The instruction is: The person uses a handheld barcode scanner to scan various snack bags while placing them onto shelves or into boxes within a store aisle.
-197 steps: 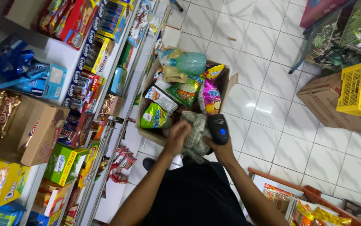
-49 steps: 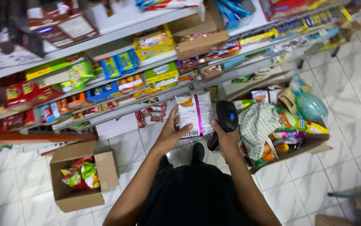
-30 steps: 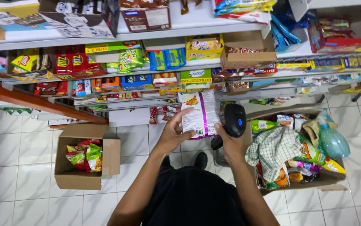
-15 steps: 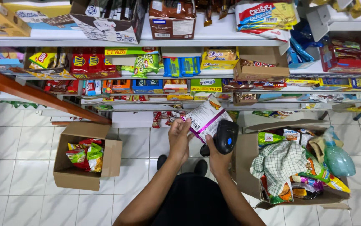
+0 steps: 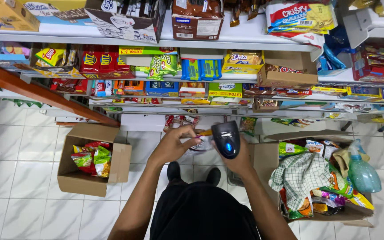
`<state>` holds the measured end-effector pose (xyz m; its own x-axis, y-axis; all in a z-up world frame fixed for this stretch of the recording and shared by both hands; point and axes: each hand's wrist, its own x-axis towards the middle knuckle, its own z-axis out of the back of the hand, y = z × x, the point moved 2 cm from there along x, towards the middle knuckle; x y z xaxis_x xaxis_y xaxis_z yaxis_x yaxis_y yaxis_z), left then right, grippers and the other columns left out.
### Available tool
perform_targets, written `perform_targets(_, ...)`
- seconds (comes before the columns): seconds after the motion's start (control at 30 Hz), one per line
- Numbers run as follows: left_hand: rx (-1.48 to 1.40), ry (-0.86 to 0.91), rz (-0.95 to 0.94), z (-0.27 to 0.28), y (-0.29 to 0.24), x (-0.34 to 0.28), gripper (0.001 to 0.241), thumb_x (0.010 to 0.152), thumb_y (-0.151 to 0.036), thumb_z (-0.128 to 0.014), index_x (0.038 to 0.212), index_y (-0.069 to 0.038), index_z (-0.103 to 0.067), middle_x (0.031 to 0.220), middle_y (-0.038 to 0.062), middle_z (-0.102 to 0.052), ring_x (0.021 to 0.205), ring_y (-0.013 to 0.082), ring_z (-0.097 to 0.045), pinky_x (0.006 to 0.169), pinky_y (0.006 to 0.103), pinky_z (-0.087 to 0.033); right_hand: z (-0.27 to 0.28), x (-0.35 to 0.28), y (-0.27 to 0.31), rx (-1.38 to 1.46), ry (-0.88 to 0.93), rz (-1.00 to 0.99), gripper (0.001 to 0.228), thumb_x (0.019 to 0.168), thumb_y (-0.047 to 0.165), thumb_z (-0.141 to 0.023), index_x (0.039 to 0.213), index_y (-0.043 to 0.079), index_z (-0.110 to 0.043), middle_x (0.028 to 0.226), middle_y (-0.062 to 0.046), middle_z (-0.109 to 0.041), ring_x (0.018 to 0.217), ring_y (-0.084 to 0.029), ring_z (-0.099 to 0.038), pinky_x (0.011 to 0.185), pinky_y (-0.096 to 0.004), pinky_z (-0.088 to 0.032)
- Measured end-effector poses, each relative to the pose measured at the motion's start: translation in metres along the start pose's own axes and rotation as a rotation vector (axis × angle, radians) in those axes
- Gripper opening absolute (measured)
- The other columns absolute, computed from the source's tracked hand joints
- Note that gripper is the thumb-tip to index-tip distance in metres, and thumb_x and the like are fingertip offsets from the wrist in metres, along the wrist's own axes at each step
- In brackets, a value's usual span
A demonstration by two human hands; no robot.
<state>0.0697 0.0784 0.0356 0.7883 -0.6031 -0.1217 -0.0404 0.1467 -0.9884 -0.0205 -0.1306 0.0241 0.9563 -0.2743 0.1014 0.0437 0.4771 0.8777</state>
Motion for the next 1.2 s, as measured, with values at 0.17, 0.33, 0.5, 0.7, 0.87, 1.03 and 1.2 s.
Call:
perform_targets(0.17, -0.090, -0.013, -0.109, 0.000, -0.008, -0.005, 0.015, 0.096, -0.009, -0.069, 0.086, -0.001, -0.062, 0.110, -0.004, -0.070, 0.080, 0.0067, -0.064, 0.067, 0.0250, -0.051, -0.016, 0.012, 0.010, 0.194, 0.168, -0.069, 0.025, 0.085, 0.015, -0.083, 0.105, 0.003, -0.074, 0.090, -0.004, -0.077, 0.078, -0.009, -0.068, 0.072, -0.028, -0.057)
perform_targets(0.33, 0.166, -0.227, -0.081, -0.007, -0.015, -0.003, 0.013, 0.098, -0.014, -0.071, 0.095, -0.002, -0.067, 0.079, 0.009, -0.070, 0.068, 0.0122, -0.058, 0.062, 0.0297, -0.048, -0.027, 0.014, 0.014, 0.278, 0.060, -0.084, 0.025, 0.086, 0.012, -0.082, 0.107, 0.001, -0.072, 0.093, -0.005, -0.075, 0.082, -0.007, -0.067, 0.073, -0.027, -0.056)
perform_targets(0.5, 0.189, -0.200, -0.228, -0.004, -0.021, -0.004, 0.015, 0.094, -0.017, -0.072, 0.102, -0.004, -0.071, 0.084, 0.007, -0.074, 0.069, 0.0062, -0.066, 0.061, 0.0263, -0.051, -0.025, 0.017, 0.006, 0.196, 0.042, -0.220, 0.021, 0.088, 0.014, -0.083, 0.103, 0.000, -0.076, 0.089, -0.007, -0.077, 0.077, -0.009, -0.067, 0.071, -0.028, -0.055)
perform_targets(0.7, 0.071, -0.181, -0.186, 0.002, 0.007, 0.004, 0.017, 0.095, -0.016, -0.074, 0.088, -0.001, -0.070, 0.073, 0.003, -0.072, 0.066, 0.0053, -0.060, 0.061, 0.0263, -0.048, -0.012, 0.017, 0.014, 0.197, 0.046, -0.076, 0.031, 0.084, 0.018, -0.084, 0.107, 0.002, -0.070, 0.096, -0.008, -0.073, 0.084, -0.014, -0.068, 0.076, -0.030, -0.055)
perform_targets(0.87, -0.201, -0.270, 0.034, 0.026, 0.046, 0.012, 0.020, 0.096, -0.013, -0.074, 0.080, -0.002, -0.070, 0.061, -0.006, -0.056, 0.058, 0.0013, -0.039, 0.053, 0.0246, -0.031, 0.011, 0.006, 0.030, -0.073, 0.228, 0.172, 0.042, 0.067, 0.002, -0.073, 0.108, 0.001, -0.064, 0.098, -0.015, -0.065, 0.091, -0.032, -0.068, 0.080, -0.040, -0.053)
perform_targets(1.03, -0.235, -0.331, 0.075, 0.037, 0.061, 0.011, 0.017, 0.094, -0.009, -0.073, 0.080, -0.002, -0.071, 0.063, -0.006, -0.057, 0.059, 0.0010, -0.040, 0.054, 0.0234, -0.032, 0.009, -0.003, 0.042, -0.121, 0.489, 0.205, 0.025, 0.070, 0.004, -0.072, 0.094, 0.001, -0.062, 0.089, -0.015, -0.063, 0.083, -0.037, -0.064, 0.077, -0.045, -0.051)
perform_targets(1.2, -0.197, -0.313, 0.089, 0.038, 0.058, 0.010, 0.015, 0.095, -0.011, -0.071, 0.083, -0.001, -0.072, 0.069, -0.002, -0.068, 0.062, 0.0018, -0.051, 0.058, 0.0230, -0.040, 0.012, -0.003, 0.062, -0.176, 0.527, 0.201, 0.025, 0.070, 0.006, -0.073, 0.090, 0.000, -0.059, 0.086, -0.015, -0.061, 0.083, -0.038, -0.062, 0.075, -0.047, -0.050)
